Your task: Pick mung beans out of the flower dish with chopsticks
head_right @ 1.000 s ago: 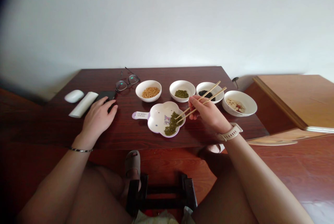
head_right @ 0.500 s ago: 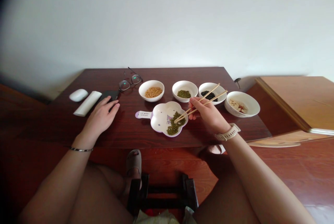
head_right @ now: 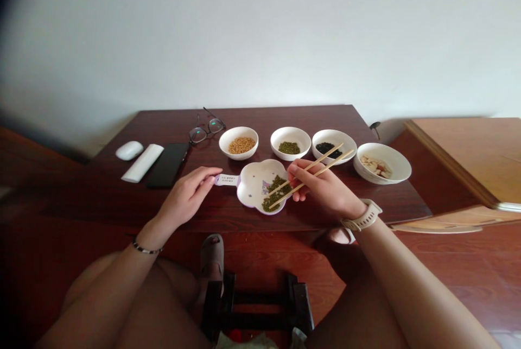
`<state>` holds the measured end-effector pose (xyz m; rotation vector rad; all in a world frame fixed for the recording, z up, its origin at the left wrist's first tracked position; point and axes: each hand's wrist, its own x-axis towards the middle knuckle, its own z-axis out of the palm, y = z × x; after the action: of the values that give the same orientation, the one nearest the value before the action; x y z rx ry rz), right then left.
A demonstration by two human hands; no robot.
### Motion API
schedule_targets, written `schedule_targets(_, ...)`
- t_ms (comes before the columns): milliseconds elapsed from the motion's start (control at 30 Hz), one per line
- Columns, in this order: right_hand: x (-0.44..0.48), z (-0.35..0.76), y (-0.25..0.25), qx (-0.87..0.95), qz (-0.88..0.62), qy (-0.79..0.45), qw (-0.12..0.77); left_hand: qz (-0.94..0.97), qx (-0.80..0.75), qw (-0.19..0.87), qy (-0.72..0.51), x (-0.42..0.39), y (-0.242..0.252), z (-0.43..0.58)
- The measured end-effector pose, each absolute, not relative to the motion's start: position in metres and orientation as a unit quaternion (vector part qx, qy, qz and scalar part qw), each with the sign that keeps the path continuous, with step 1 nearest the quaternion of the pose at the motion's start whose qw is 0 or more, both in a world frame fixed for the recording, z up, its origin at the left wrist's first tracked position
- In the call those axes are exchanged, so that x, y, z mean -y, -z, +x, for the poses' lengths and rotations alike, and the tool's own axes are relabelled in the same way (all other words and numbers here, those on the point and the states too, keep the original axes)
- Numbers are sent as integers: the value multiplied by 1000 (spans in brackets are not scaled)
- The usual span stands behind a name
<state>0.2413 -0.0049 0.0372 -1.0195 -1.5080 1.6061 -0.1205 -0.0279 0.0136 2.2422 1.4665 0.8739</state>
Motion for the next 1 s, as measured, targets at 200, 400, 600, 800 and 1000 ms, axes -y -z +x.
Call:
schedule_targets(200,5,243,-26,586,-383,-630,336,789,-518,168,-284,29,-8,-105)
schedule_targets(400,5,245,-25,602,-387,-616,330,752,-614,-55,-235,8,-6,-125)
schedule_targets(600,4,247,-23,599,-397,-607,340,674,-709,-136,-156,2,-1,-164)
schedule_targets(800,4,250,-21,591,-405,-602,352,705,-679,-128,-160,-5,6,-188)
schedule_targets(1000,4,249,-21,596,-415,-594,346,713,-670,-121,-168,-6,9,-194)
